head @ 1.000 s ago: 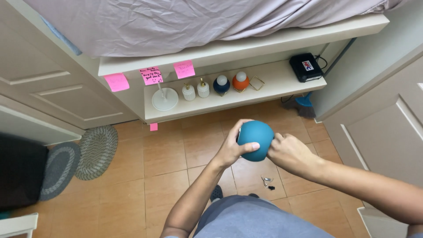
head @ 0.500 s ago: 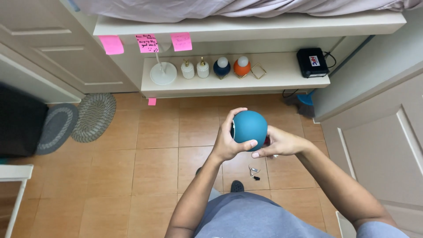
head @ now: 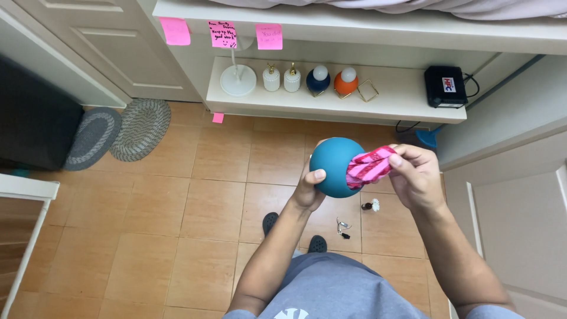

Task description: Wiping and cleaning various decorative objects, a lightbulb, and a water bottle with a pink cloth.

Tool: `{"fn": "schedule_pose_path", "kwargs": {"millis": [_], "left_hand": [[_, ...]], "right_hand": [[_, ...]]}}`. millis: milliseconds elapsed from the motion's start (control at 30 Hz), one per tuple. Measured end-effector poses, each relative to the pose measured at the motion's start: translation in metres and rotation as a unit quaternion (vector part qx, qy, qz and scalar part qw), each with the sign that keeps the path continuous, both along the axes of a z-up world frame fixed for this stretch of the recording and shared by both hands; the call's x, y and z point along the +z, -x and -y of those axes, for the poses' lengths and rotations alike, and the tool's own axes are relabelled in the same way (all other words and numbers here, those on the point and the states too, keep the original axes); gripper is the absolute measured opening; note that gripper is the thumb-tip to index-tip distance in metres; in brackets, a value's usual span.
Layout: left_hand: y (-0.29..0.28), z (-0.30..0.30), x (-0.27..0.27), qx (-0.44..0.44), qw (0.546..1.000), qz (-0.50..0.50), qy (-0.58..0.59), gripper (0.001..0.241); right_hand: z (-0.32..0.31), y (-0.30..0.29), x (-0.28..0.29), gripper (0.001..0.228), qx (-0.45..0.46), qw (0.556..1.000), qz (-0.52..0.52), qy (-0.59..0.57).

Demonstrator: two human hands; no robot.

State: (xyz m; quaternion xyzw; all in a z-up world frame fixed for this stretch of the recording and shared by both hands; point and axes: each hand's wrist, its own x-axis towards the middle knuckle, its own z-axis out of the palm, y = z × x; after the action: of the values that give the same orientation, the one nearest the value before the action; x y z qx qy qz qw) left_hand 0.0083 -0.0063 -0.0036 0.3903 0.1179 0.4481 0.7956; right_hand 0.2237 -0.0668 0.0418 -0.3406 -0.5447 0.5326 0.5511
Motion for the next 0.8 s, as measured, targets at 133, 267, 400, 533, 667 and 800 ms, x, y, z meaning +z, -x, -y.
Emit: {"fn": "schedule_pose_path", "kwargs": {"millis": [133,267,400,533,667,800], "left_hand": [[-0.008,-0.004,0.005,-0.046,0.997,0.058,0.019,0.093],[-0.006,-0.026,0.002,-0.070,0.995,0.068,0.036,0.093],[0.014,-0.056,0.007,-0.087,0.993,0.055,0.051,0.093],[0.036,-0.085,0.017,-0.093,0.995,0.028,0.032,0.091],[0.050,-0.111,0.021,-0.084,0.996,-0.027,-0.008,0.088],[0.069,-0.133,0.025,-0.090,0.994,-0.052,-0.027,0.089]], "right_hand": [[0.003,0.000,-0.002,0.016,-0.080,0.974,-0.211,-0.005],[-0.004,0.019,0.012,0.015,-0.150,0.969,-0.159,-0.111],[-0.014,0.069,0.067,0.031,-0.378,0.896,0.113,-0.204],[-0.034,0.083,0.077,0.034,-0.283,0.690,0.523,-0.413],[-0.064,0.095,0.079,0.047,-0.123,0.640,0.646,-0.397],[-0.087,0.098,0.082,0.047,-0.058,0.636,0.699,-0.321]]}}
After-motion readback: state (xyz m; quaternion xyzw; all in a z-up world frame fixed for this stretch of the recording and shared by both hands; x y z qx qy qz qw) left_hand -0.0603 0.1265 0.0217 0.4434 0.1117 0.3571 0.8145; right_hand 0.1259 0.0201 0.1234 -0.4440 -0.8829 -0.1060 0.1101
